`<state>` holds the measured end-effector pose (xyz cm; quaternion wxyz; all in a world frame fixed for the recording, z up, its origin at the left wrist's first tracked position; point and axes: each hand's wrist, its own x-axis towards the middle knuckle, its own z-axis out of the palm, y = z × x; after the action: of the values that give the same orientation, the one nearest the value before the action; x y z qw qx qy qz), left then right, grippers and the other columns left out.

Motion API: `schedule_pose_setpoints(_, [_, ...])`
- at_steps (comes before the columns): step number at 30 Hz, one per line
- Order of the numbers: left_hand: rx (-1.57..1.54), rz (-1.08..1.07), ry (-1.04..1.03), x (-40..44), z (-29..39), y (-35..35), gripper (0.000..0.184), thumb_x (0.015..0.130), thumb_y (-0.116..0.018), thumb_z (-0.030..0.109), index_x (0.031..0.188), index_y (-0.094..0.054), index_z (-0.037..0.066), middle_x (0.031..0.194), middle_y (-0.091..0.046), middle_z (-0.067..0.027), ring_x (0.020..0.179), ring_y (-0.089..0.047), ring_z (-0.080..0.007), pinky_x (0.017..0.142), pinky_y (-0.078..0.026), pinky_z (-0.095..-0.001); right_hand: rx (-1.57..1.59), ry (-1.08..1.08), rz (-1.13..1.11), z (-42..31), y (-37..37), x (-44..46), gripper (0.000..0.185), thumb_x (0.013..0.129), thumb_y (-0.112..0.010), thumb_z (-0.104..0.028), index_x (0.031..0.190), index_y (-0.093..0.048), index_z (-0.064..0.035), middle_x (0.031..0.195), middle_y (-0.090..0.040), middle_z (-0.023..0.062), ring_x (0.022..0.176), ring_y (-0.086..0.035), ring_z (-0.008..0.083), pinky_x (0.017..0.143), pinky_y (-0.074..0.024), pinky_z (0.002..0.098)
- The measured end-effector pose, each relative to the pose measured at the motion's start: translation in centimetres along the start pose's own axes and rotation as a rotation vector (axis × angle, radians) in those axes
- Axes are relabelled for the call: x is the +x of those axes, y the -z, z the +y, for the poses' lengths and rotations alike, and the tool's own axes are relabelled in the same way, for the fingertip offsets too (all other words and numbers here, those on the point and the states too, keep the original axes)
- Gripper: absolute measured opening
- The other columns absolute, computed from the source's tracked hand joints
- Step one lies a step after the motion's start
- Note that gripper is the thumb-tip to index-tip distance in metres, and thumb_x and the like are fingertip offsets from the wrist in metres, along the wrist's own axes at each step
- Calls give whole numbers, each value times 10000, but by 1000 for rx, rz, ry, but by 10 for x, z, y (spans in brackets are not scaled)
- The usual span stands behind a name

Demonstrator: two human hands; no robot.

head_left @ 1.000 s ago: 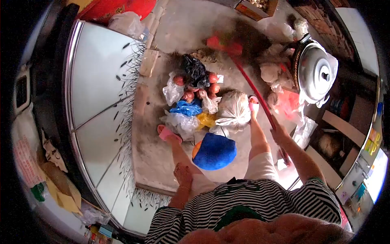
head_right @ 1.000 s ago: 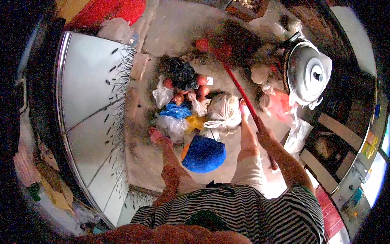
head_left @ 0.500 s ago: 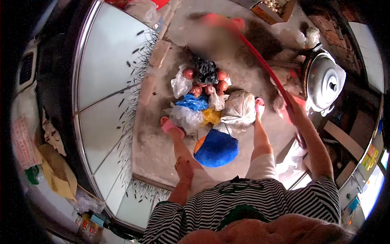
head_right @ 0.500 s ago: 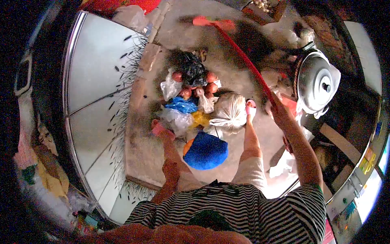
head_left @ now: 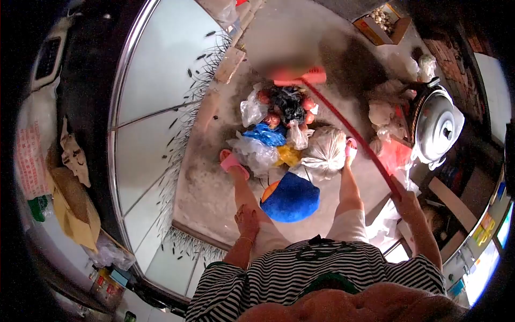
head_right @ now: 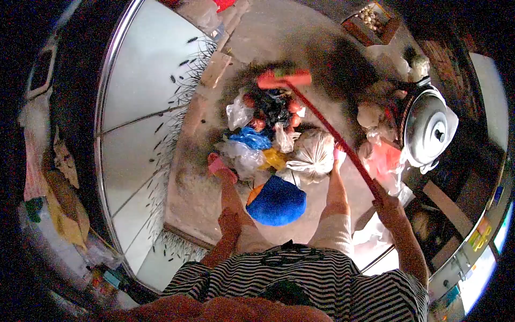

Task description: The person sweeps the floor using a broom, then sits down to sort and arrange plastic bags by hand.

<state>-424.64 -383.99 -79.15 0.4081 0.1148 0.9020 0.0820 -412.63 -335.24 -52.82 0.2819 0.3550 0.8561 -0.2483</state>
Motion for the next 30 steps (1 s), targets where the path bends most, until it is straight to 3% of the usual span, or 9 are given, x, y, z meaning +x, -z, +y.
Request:
schedule_pose_setpoints(2, [-4, 49, -24, 0, -11, -13, 372, 834, -505, 269, 1139, -526, 57, 1271, -447, -134, 1195, -378, -298, 993, -255, -425, 12, 165, 141, -7, 2, 37, 625, 760, -543, -16, 1335, -356, -174, 837, -591, 212, 668, -605, 226, 623, -489, 373])
schedule_pose_setpoints(4, [-67, 41, 2, 1, -16, -17, 376, 835, -503, 272, 1148, -518, 63, 1272, -442, -141, 1197, -373, -301, 994, -254, -424, 422, -406, -168, -29, -2, 96, 632, 776, -493, -1, 1357, -324, -184, 844, -570, 102, 565, -519, 182, 525, -440, 330])
schedule_pose_setpoints(6, [-72, -70, 1, 0, -5, 1, 399, 835, -505, 269, 1173, -487, 57, 1253, -451, -157, 1186, -379, -305, 988, -258, -427, 365, 193, 167, -28, -44, 173, 581, 782, -479, 11, 1333, -359, -130, 850, -550, 99, 708, -517, 167, 606, -436, 277])
schedule_pose_setpoints(9, [-101, -174, 14, 1, 0, 8, 432, 834, -509, 255, 1193, -438, 26, 1219, -465, -184, 1158, -398, -317, 971, -273, -437, 427, -171, -34, -81, -68, 236, 585, 782, -516, -89, 1335, -358, -196, 859, -597, 171, 708, -560, 250, 683, -465, 363])
schedule_pose_setpoints(11, [-84, -128, -23, 5, -16, -7, 438, 830, -516, 241, 1189, -421, 7, 1199, -474, -197, 1137, -412, -328, 956, -285, -445, 203, -9, 110, -76, -99, 235, 611, 780, -484, -40, 1343, -338, -229, 870, -607, 211, 717, -596, 334, 681, -476, 413])
schedule_pose_setpoints(13, [-40, 11, -101, 4, -36, -36, 428, 824, -524, 226, 1172, -421, -1, 1185, -482, -204, 1119, -423, -340, 942, -297, -450, 271, -173, -93, -69, -95, 200, 641, 766, -462, 14, 1350, -308, -201, 923, -593, 249, 826, -586, 416, 716, -473, 454])
schedule_pose_setpoints(14, [-52, 33, -89, 0, -25, -25, 427, 822, -527, 227, 1167, -420, -2, 1182, -483, -208, 1117, -424, -343, 941, -298, -451, 201, -3, 33, -28, -123, 187, 368, 801, -472, -65, 1164, -417, -80, 832, -586, 241, 781, -594, 386, 674, -470, 456])
schedule_pose_setpoints(22, [-43, 49, -32, -2, 23, 30, 455, 824, -528, 238, 1193, -398, 5, 1204, -475, -217, 1147, -410, -347, 965, -278, -444, 231, -101, -166, -8, -43, 34, 470, 790, -522, -63, 1241, -398, -110, 798, -581, 176, 696, -571, 301, 633, -467, 397])
schedule_pose_setpoints(30, [-245, -100, -6, 10, -24, -36, 460, 841, -509, 284, 1197, -425, 6, 1247, -439, -217, 1161, -400, -342, 978, -270, -435, 270, 56, 88, -3, -60, 158, 561, 789, -551, -62, 1314, -379, -163, 749, -568, 111, 593, -541, 211, 566, -464, 340])
